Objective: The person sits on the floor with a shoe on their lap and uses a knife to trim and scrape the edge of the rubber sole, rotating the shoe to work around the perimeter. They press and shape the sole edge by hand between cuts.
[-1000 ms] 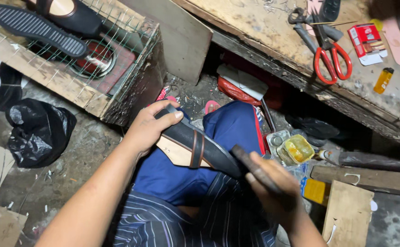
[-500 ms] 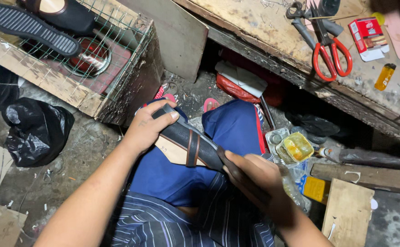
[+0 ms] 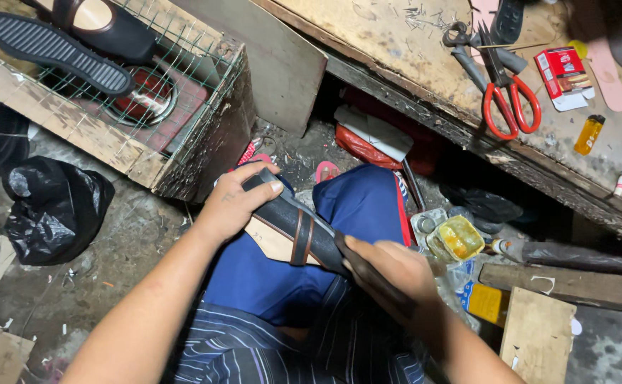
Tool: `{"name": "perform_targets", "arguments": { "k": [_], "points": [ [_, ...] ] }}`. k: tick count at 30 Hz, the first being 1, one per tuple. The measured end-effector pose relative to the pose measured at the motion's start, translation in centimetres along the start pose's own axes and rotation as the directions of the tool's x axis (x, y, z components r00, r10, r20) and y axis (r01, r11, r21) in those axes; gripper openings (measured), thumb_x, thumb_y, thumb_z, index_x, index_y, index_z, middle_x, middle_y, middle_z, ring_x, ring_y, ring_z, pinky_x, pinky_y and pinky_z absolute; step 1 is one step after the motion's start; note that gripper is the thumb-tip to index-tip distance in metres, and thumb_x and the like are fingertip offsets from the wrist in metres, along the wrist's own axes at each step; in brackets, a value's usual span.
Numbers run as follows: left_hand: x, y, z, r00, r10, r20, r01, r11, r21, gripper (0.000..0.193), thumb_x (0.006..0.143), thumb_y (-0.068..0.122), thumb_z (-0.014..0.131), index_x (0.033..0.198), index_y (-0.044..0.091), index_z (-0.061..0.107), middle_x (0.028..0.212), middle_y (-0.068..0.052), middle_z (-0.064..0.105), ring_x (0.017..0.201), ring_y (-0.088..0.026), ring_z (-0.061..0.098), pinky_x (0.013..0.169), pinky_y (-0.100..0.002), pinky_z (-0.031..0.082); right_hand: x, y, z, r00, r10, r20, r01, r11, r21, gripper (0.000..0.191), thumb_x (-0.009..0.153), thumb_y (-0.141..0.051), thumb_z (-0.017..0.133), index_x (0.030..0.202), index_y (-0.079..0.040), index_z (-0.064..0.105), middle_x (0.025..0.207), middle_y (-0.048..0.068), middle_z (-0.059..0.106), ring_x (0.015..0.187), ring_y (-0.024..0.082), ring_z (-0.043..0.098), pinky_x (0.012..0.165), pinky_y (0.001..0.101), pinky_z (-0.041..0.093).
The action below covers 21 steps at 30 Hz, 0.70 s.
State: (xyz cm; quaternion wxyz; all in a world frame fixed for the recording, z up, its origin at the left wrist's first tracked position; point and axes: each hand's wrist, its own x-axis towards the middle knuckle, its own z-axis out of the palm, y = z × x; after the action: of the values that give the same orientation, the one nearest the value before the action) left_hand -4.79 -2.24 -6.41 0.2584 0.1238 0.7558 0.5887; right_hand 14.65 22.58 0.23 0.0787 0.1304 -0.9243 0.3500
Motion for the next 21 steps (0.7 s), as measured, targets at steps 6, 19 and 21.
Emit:
{"name": "perform_targets", "arguments": {
  "k": [6,19,21],
  "points": [
    [-0.3,0.1,-0.1,1.000,0.020,0.007,-0.019,0.999,-0.047,0.037,0.085,0.024,0.074,0.115,0.004,0.073,0.092,0.000,0.072,0.087,-0.009,0.067,0.082,-0.026,0.054,4.2,0.1,0.4,0.996,-0.087,0.019,0.087,0.996,0.015,0.042,0.087,-0.016,0.074,0.126,-0.005,0.064,0.089,0.012,0.068,0.078,0.032,0.067,0.068,0.0402,0.053],
    [-0.8,0.2,-0.3,0.998,0.035,0.045,-0.027,0.986,-0.164,0.038,0.085,0.023,0.075,0.118,0.005,0.071,0.095,-0.001,0.072,0.089,-0.009,0.066,0.084,-0.026,0.053,4.5,-0.7,0.3,0.997,-0.057,0.052,0.055,0.998,0.039,0.040,0.088,-0.017,0.076,0.125,-0.006,0.066,0.087,0.011,0.069,0.076,0.029,0.068,0.068,0.0371,0.054],
    [-0.6,0.3,-0.5,0.996,0.011,0.085,0.008,0.974,-0.227,0.037,0.085,0.022,0.075,0.118,0.005,0.072,0.096,-0.001,0.072,0.089,-0.009,0.066,0.084,-0.026,0.053,3.9,-1.5,-0.5,0.999,-0.026,0.047,0.025,1.000,0.011,0.041,0.084,-0.016,0.079,0.122,-0.008,0.068,0.090,0.011,0.072,0.077,0.029,0.069,0.068,0.0360,0.055]
  ]
}}
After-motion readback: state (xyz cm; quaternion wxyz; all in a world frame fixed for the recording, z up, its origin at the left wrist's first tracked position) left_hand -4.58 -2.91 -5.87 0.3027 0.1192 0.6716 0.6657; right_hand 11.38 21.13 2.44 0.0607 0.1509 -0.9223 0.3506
